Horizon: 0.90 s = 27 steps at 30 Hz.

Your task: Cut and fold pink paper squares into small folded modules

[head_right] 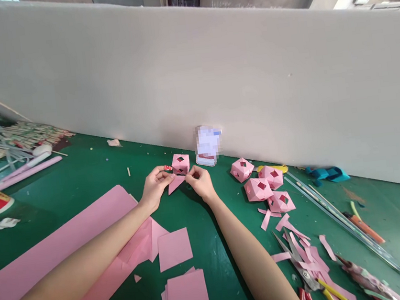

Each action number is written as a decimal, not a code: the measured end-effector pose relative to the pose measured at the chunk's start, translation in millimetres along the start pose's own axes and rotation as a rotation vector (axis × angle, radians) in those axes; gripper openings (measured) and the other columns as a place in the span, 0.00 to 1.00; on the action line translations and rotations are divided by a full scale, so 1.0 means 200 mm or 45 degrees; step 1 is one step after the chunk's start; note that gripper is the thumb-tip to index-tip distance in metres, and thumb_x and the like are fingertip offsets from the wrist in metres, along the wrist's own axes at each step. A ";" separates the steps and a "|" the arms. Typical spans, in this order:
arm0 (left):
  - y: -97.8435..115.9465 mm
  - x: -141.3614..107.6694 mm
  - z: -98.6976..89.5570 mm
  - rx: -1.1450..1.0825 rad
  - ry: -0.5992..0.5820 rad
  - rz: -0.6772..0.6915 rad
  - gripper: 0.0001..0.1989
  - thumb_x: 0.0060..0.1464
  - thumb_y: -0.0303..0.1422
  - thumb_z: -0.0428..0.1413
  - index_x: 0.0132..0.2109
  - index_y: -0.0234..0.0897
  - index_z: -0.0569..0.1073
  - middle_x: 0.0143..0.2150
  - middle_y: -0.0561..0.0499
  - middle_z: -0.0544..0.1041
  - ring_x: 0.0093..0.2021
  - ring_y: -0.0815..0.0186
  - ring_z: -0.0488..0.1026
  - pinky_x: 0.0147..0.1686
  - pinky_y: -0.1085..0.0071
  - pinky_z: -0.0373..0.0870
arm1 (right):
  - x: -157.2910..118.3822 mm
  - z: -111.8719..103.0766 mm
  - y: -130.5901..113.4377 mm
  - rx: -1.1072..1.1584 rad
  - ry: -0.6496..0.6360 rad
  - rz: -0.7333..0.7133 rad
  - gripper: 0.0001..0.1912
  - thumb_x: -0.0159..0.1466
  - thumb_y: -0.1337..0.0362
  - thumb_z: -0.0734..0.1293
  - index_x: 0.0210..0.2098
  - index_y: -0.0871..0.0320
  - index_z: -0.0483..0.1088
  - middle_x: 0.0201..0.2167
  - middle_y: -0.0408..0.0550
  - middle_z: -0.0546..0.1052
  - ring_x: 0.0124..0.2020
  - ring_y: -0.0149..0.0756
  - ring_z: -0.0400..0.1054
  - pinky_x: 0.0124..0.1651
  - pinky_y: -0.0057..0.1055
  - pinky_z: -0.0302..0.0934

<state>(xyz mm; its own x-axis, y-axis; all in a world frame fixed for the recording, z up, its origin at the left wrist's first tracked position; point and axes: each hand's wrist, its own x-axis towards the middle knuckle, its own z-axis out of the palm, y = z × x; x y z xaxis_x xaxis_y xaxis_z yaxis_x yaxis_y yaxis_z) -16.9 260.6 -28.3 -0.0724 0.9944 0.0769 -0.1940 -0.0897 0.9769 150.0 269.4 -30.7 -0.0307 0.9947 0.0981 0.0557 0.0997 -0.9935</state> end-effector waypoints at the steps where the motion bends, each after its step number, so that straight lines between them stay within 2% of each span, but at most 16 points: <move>1: 0.00 0.00 0.00 -0.005 0.011 0.000 0.17 0.45 0.34 0.67 0.41 0.36 0.73 0.28 0.55 0.77 0.32 0.68 0.74 0.37 0.71 0.67 | 0.00 0.00 0.00 0.035 0.022 0.016 0.07 0.51 0.64 0.66 0.21 0.55 0.63 0.19 0.39 0.67 0.18 0.26 0.54 0.20 0.26 0.47; 4: 0.00 0.01 -0.01 -0.022 0.041 0.002 0.16 0.45 0.34 0.67 0.41 0.36 0.73 0.28 0.55 0.76 0.32 0.68 0.73 0.38 0.70 0.67 | 0.01 -0.01 0.01 0.084 0.070 0.030 0.07 0.52 0.62 0.65 0.22 0.55 0.62 0.21 0.39 0.68 0.17 0.25 0.53 0.19 0.26 0.47; 7: 0.00 0.00 -0.01 -0.015 0.016 0.022 0.17 0.45 0.35 0.67 0.41 0.36 0.73 0.29 0.54 0.77 0.34 0.66 0.75 0.40 0.69 0.68 | 0.01 -0.01 0.01 0.078 0.061 0.018 0.08 0.55 0.58 0.66 0.28 0.55 0.67 0.23 0.40 0.70 0.19 0.27 0.57 0.19 0.26 0.50; 10: 0.00 0.00 -0.01 -0.011 -0.021 0.029 0.18 0.45 0.36 0.67 0.42 0.36 0.73 0.32 0.52 0.79 0.37 0.64 0.77 0.42 0.68 0.69 | 0.00 0.00 0.00 -0.046 -0.053 -0.031 0.12 0.58 0.53 0.67 0.32 0.56 0.71 0.24 0.42 0.73 0.23 0.30 0.62 0.23 0.26 0.55; 14: 0.00 0.00 -0.01 -0.022 -0.051 -0.009 0.18 0.46 0.34 0.66 0.44 0.36 0.72 0.34 0.51 0.80 0.38 0.64 0.77 0.44 0.67 0.69 | 0.00 0.00 0.01 -0.143 -0.147 -0.105 0.11 0.59 0.55 0.67 0.27 0.56 0.70 0.25 0.44 0.75 0.25 0.32 0.65 0.28 0.28 0.58; 18: 0.00 -0.01 0.01 0.100 -0.131 -0.024 0.15 0.46 0.29 0.62 0.44 0.37 0.72 0.32 0.54 0.77 0.35 0.66 0.76 0.38 0.70 0.68 | 0.00 0.00 0.01 -0.134 -0.108 -0.111 0.13 0.59 0.53 0.66 0.26 0.56 0.68 0.22 0.41 0.71 0.23 0.31 0.61 0.27 0.28 0.55; 22: 0.00 -0.02 0.02 0.212 -0.238 0.017 0.15 0.46 0.27 0.59 0.44 0.37 0.72 0.31 0.54 0.76 0.33 0.67 0.74 0.35 0.72 0.66 | 0.01 0.00 0.02 -0.207 -0.135 -0.189 0.12 0.59 0.53 0.67 0.27 0.56 0.69 0.23 0.40 0.71 0.25 0.32 0.62 0.30 0.28 0.56; 27: 0.01 -0.02 0.02 0.318 -0.222 0.014 0.16 0.45 0.26 0.57 0.44 0.37 0.72 0.24 0.59 0.69 0.25 0.70 0.66 0.27 0.73 0.59 | 0.01 0.01 0.02 -0.253 -0.173 -0.211 0.10 0.58 0.58 0.66 0.26 0.56 0.69 0.23 0.41 0.71 0.25 0.32 0.61 0.31 0.29 0.56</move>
<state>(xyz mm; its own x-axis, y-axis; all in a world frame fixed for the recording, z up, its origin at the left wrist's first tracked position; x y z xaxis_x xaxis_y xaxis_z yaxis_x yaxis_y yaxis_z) -13.6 256.1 -25.5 0.1000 0.9900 0.0998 0.0540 -0.1056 0.9929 148.0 271.8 -34.3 -0.1886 0.9533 0.2360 0.2325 0.2768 -0.9324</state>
